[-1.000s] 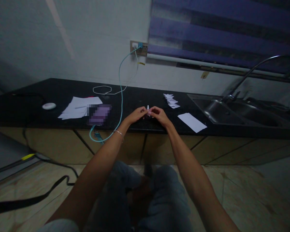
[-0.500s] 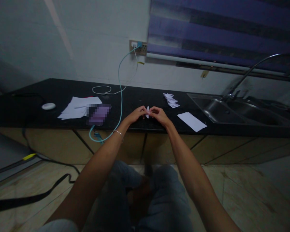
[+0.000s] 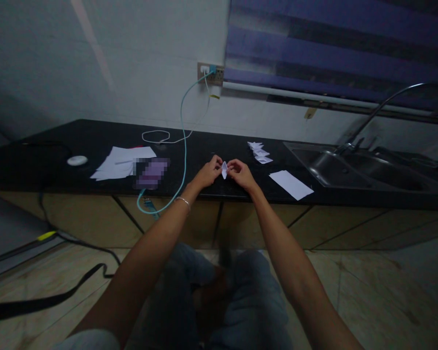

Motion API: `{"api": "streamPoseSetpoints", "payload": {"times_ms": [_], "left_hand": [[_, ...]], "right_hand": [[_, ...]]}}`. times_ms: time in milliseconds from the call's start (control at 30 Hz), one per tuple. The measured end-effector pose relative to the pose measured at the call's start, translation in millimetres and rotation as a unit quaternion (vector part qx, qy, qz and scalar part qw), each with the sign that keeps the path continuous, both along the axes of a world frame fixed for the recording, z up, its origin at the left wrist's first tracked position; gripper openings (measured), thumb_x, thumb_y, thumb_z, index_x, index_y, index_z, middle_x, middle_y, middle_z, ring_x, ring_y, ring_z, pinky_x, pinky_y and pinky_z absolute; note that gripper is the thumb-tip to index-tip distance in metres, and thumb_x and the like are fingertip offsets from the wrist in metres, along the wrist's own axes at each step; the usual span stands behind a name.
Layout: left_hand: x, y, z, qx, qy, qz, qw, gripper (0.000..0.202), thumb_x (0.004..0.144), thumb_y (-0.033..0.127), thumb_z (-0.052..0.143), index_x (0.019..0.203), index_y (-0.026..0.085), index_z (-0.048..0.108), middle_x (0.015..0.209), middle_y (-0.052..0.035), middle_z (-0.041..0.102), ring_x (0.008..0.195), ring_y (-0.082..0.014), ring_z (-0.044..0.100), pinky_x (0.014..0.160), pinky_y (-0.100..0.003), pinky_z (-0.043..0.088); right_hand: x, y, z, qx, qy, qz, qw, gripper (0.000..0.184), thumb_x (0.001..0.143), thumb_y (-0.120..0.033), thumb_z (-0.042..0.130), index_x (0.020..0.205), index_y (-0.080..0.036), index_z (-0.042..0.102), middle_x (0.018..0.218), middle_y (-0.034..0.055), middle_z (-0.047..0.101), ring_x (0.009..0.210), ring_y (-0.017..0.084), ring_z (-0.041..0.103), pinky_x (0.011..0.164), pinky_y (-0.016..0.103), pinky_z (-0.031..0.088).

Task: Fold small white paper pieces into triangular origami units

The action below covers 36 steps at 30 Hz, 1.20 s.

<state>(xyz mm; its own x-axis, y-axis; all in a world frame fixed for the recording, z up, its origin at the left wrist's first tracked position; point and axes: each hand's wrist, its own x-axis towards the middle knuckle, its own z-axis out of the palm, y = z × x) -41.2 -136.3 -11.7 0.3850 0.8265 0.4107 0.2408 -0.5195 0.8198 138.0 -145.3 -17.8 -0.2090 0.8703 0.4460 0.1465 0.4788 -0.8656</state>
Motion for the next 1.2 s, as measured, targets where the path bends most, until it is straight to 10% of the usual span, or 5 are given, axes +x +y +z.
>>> {"api": "streamPoseSetpoints", "payload": {"times_ms": [233,1200], "left_hand": [[-0.5,-14.9,11.6,0.083,0.095,0.053,0.991,0.026,0.089,0.034,0.05,0.111,0.022,0.057,0.094,-0.006,0.068,0.08,-0.0205,0.063,0.074,-0.03,0.044],[-0.9,3.8,-2.8,0.078,-0.032,-0.024,0.996,0.035,0.084,0.033,0.06,0.114,0.015,0.066,0.116,-0.0116,0.067,0.104,-0.0212,0.061,0.095,-0.036,0.045]], "right_hand": [[1.3,-0.9,0.5,0.02,-0.011,-0.026,0.999,0.025,0.072,-0.026,0.061,0.095,-0.017,0.064,0.079,0.0009,0.062,0.068,0.014,0.055,0.063,0.026,0.046],[-4.4,0.7,7.4,-0.144,0.038,-0.009,0.989,0.046,0.08,-0.063,0.057,0.093,-0.018,0.059,0.079,0.0044,0.068,0.057,0.011,0.063,0.045,0.017,0.043]]}}
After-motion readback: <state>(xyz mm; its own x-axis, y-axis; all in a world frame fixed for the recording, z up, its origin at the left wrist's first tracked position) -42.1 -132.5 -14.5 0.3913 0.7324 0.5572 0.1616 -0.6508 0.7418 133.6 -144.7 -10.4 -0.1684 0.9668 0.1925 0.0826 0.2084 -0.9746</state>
